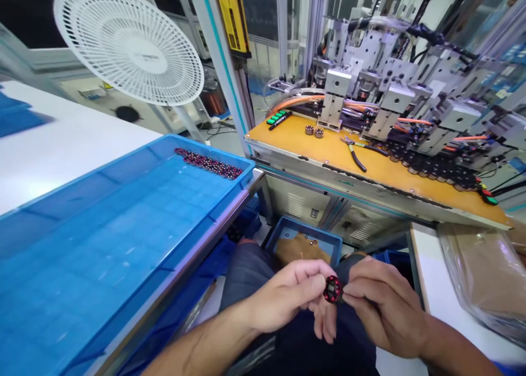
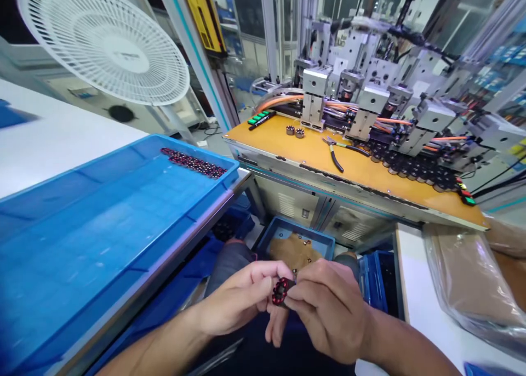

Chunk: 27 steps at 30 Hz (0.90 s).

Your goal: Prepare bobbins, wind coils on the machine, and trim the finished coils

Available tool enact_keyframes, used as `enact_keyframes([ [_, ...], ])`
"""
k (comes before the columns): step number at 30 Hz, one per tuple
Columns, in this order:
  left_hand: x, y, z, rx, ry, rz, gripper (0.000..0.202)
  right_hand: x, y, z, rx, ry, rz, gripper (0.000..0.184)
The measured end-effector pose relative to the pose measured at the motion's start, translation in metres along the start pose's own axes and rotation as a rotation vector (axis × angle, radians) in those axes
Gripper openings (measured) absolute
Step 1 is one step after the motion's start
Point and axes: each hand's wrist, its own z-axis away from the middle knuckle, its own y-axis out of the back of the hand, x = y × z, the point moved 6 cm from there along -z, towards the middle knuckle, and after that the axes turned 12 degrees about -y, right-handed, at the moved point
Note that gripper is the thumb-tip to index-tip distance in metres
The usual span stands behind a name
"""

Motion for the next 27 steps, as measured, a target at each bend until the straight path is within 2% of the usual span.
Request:
enact_keyframes([
  [6, 0.013, -0.002, 0.001, 0.031, -0.202, -0.083, 0.02, 0.003, 0.002, 0.003, 0.047, -0.087, 0.004, 0.012],
  [9, 0.025, -0.005, 0.002, 0.102, -0.293, -0.158, 0.021, 0.008, 0.001, 0.004, 0.073, -0.176, -0.018, 0.013],
  [16, 0.047, -0.01, 0.005, 0.262, -0.611, -0.47, 0.024, 0.014, -0.009, 0.013, 0.15, -0.327, -0.152, 0.013],
  [19, 0.051, -0.009, 0.007, 0.279, -0.672, -0.614, 0.024, 0.022, -0.013, 0.018, 0.163, -0.493, -0.315, 0.011],
  [23, 0.053, -0.004, 0.009, 0.255, -0.676, -0.697, 0.027, 0.036, -0.034, 0.029, -0.016, -0.829, -0.716, 0.015],
  [27, 0.051, 0.0, 0.009, 0.253, -0.663, -0.64, 0.028, 0.041, -0.052, 0.036, -0.127, -0.988, -1.026, 0.022],
])
